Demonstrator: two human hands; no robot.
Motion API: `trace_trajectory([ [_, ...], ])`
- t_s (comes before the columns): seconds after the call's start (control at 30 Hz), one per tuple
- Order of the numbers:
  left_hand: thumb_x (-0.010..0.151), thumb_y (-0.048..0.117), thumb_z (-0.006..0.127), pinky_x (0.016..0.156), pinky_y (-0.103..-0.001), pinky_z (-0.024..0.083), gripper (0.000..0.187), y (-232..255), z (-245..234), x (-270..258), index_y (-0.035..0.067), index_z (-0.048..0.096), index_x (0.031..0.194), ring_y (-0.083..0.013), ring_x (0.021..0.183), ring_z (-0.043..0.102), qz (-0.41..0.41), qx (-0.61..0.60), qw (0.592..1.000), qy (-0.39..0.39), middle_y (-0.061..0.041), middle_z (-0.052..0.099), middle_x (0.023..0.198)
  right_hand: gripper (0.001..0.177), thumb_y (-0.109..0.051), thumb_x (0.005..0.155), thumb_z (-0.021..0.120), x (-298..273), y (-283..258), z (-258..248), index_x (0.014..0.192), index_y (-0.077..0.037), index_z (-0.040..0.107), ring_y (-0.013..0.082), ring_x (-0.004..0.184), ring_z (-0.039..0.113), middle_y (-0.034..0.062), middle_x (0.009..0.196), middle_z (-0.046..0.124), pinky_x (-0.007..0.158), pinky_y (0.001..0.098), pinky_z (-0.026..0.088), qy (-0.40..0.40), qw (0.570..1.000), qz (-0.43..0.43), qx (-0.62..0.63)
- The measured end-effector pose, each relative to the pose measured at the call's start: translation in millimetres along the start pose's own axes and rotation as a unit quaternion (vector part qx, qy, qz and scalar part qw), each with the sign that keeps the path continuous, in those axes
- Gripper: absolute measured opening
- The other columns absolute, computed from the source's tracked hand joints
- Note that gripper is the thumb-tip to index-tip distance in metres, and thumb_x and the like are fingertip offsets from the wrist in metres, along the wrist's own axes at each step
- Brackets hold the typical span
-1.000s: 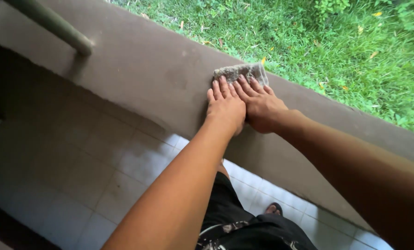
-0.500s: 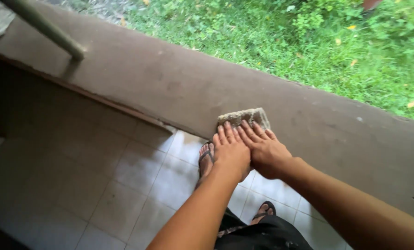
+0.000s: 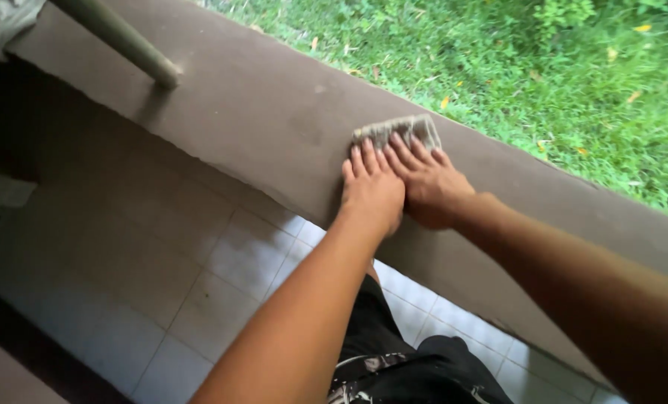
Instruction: Cleaning a concrete ledge using a brush followed by a cloth.
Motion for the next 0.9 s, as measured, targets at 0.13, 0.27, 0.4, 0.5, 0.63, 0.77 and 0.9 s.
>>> trace_trajectory([
  [0.13, 0.091, 0.021, 0.064, 0.122, -0.057, 0.015, 0.084, -32.3, -19.0, 35.0, -0.007, 0.020, 0.157, -0.0453, 0.154, 0.011, -0.010, -0.006, 1.000, -0.003, -0.029, 0.011, 0.166, 0.090, -0.042, 0.086, 0.061, 48.1, 5.0, -15.8, 0.161, -0.015, 0.018, 0.0377, 0.154, 0.014, 0.0136, 0.169, 0.011, 0.118, 0.0586, 0.023, -0.004, 1.000, -0.007, 0.015],
  [0.27, 0.089, 0.021, 0.066, 0.121, -0.056, 0.013, 0.091, -30.2, -31.9, 29.7, -0.008, 0.014, 0.158, -0.0457, 0.153, 0.006, -0.016, -0.005, 0.999, -0.030, -0.030, 0.005, 0.166, 0.087, -0.036, 0.089, 0.059, 48.0, 6.9, -22.5, 0.162, -0.017, 0.017, 0.0373, 0.154, 0.013, 0.0126, 0.170, 0.009, 0.117, 0.0589, 0.022, 0.006, 0.999, -0.007, 0.044],
  [0.4, 0.091, 0.022, 0.063, 0.121, -0.057, 0.012, 0.089, -7.4, -6.6, 7.0, -0.008, 0.014, 0.158, -0.0460, 0.154, 0.006, -0.021, -0.015, 0.999, -0.030, -0.030, 0.004, 0.166, 0.088, -0.034, 0.089, 0.060, 9.3, 1.0, -9.5, 0.163, -0.016, 0.016, 0.0362, 0.155, 0.012, 0.0122, 0.170, 0.009, 0.117, 0.0592, 0.022, -0.008, 0.999, -0.001, 0.047],
  [0.5, 0.093, 0.021, 0.060, 0.122, -0.058, 0.013, 0.084, 27.2, 17.9, -21.0, -0.008, 0.017, 0.158, -0.0475, 0.154, 0.008, -0.004, -0.008, 1.000, -0.006, -0.031, 0.007, 0.166, 0.090, -0.039, 0.088, 0.061, -40.9, -4.8, 1.1, 0.162, -0.016, 0.015, 0.0358, 0.155, 0.014, 0.0127, 0.170, 0.010, 0.118, 0.0574, 0.024, -0.034, 0.999, 0.016, 0.000],
  [0.63, 0.093, 0.022, 0.060, 0.121, -0.058, 0.013, 0.083, 85.6, 60.4, -71.0, -0.008, 0.017, 0.157, -0.0488, 0.153, 0.007, 0.018, -0.008, 1.000, -0.001, -0.031, 0.007, 0.166, 0.087, -0.038, 0.089, 0.061, -129.5, -15.1, 21.6, 0.160, -0.016, 0.017, 0.0357, 0.154, 0.013, 0.0118, 0.169, 0.010, 0.117, 0.0586, 0.023, -0.016, 0.997, 0.040, 0.061],
  [0.77, 0.095, 0.028, 0.061, 0.120, -0.060, 0.011, 0.084, 128.2, 68.7, -121.4, -0.008, 0.018, 0.156, -0.0496, 0.154, 0.006, 0.035, -0.014, 0.999, 0.009, -0.032, 0.008, 0.166, 0.084, -0.034, 0.089, 0.058, -194.3, -23.2, 35.7, 0.161, -0.019, 0.017, 0.0348, 0.155, 0.013, 0.0104, 0.170, 0.010, 0.118, 0.0566, 0.022, -0.019, 0.996, 0.055, 0.062],
  [0.9, 0.093, 0.036, 0.065, 0.120, -0.059, 0.009, 0.095, 138.5, 68.9, -152.3, -0.008, 0.012, 0.158, -0.0481, 0.154, 0.002, 0.048, -0.007, 0.997, -0.064, -0.032, 0.004, 0.166, 0.080, -0.034, 0.092, 0.055, -221.8, -34.9, 43.9, 0.160, -0.017, 0.016, 0.0359, 0.154, 0.011, 0.0113, 0.169, 0.010, 0.118, 0.0562, 0.020, -0.035, 0.997, 0.056, 0.044],
])
Point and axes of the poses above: each hand's wrist, its own x-axis towards the middle knuckle, its own z-axis out of the palm, y = z × x, the point moved 6 cm from there along x, towards the middle knuckle
